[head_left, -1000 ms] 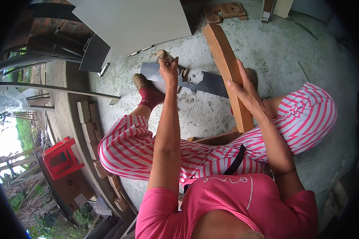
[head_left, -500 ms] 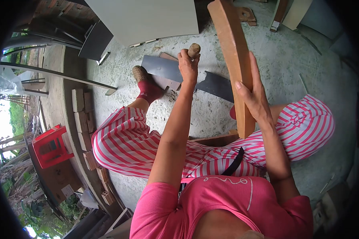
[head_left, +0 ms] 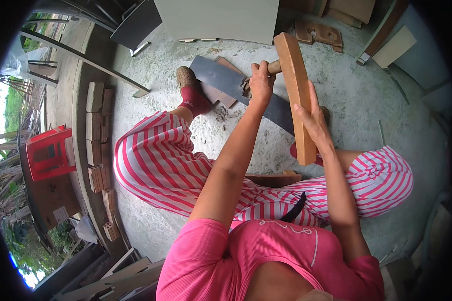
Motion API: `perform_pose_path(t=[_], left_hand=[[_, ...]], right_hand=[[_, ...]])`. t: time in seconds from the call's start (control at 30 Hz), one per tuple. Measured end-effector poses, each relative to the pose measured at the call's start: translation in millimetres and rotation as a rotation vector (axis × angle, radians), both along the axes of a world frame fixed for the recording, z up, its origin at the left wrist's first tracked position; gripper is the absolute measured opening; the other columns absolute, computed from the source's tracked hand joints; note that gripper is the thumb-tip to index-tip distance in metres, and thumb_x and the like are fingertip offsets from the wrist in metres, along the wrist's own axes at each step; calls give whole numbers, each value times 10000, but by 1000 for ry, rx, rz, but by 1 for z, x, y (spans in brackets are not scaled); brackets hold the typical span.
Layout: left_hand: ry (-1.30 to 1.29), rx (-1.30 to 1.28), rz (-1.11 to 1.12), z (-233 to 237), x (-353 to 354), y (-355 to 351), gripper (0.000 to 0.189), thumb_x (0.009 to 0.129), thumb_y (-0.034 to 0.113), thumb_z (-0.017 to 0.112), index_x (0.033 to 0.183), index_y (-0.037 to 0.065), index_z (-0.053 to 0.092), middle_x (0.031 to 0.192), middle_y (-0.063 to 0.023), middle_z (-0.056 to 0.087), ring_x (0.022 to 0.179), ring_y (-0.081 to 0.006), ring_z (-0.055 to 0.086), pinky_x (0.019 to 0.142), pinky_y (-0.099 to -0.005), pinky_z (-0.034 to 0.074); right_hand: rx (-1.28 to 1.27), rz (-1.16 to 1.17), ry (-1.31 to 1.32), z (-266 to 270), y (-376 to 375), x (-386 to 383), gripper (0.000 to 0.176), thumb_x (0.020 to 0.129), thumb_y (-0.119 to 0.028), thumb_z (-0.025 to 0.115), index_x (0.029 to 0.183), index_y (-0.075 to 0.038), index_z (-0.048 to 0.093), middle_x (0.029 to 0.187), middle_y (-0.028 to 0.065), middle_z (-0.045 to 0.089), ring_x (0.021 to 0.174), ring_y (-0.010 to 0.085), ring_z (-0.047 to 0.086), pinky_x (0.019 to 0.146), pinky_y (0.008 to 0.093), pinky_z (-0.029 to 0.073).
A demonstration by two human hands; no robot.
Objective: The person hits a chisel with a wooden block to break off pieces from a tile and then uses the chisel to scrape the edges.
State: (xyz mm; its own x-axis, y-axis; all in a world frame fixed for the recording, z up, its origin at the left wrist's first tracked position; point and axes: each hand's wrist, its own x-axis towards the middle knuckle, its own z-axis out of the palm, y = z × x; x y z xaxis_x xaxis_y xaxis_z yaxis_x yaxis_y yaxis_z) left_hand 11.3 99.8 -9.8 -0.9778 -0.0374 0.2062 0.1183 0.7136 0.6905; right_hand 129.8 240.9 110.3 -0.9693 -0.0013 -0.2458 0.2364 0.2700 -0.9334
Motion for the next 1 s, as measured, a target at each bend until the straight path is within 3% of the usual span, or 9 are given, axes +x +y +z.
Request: perform_pose_path(t=[0.3,0.47,0.53,0.63,0.73,0.8,0.87,0.93,1.0], left_hand=[[-28,-30,3,-1,-2,9,333,744,131,683,1003,87,478,949,-163,540,820,-390,591,665,-462,484],[-13,120,224,10,-41,-23,364,716,112,708,1001,74,483,932,-184,593,829,-405,593,712,-489,470],[-59,232,326,5,-61,-54,346,724,112,714,985,56,494,816,-144,616,748,-315,622,671,-416,493],[-236,813,204,-25,-77,-107,306,797,163,706,1012,92,500,857,-21,584,724,-130,584,601,-294,502],[-266,949,363,-30,-73,-121,339,809,182,694,1051,108,469,919,-38,594,754,-196,637,582,-366,502],[-338,1024,450,-35,-71,-137,328,835,183,660,1073,107,447,933,-60,583,805,-270,651,650,-472,498],[-398,1173,575,-71,-71,-167,293,860,187,626,1068,96,440,955,-87,556,839,-331,640,690,-543,491],[-502,1432,771,-100,-55,-197,341,838,148,641,1093,85,425,925,-90,560,670,-281,640,561,-444,512],[-445,1408,780,-93,-51,-187,357,830,158,653,1093,101,419,917,-88,554,685,-285,645,574,-474,511]], right_hand=[[83,-53,6,1,8,6,876,813,-435,584,1478,-103,119,1275,255,461,1154,334,487,966,391,387],[77,-63,2,11,7,10,880,811,-455,577,1479,-111,119,1265,255,463,1133,334,499,967,394,386],[68,-61,4,13,10,10,884,809,-462,575,1480,-113,117,1266,254,461,1133,332,497,967,395,386],[69,-75,11,13,10,8,894,804,-477,577,1481,-121,115,1292,252,438,1154,331,481,970,398,381],[33,-89,-14,14,12,8,909,798,-486,582,1480,-110,113,1324,252,409,1178,331,462,982,402,370],[25,-56,5,11,14,8,925,793,-493,586,1477,-89,113,1351,252,383,1201,332,447,999,408,357],[41,-63,49,3,16,10,936,792,-500,584,1475,-73,107,1337,248,403,1209,330,447,1005,405,353],[28,-41,77,-3,17,8,937,795,-506,582,1476,-77,101,1346,244,399,1229,330,430,1016,393,343],[0,-36,-12,10,17,7,936,800,-507,577,1475,-72,96,1374,246,367,1254,328,402,1032,387,327]])
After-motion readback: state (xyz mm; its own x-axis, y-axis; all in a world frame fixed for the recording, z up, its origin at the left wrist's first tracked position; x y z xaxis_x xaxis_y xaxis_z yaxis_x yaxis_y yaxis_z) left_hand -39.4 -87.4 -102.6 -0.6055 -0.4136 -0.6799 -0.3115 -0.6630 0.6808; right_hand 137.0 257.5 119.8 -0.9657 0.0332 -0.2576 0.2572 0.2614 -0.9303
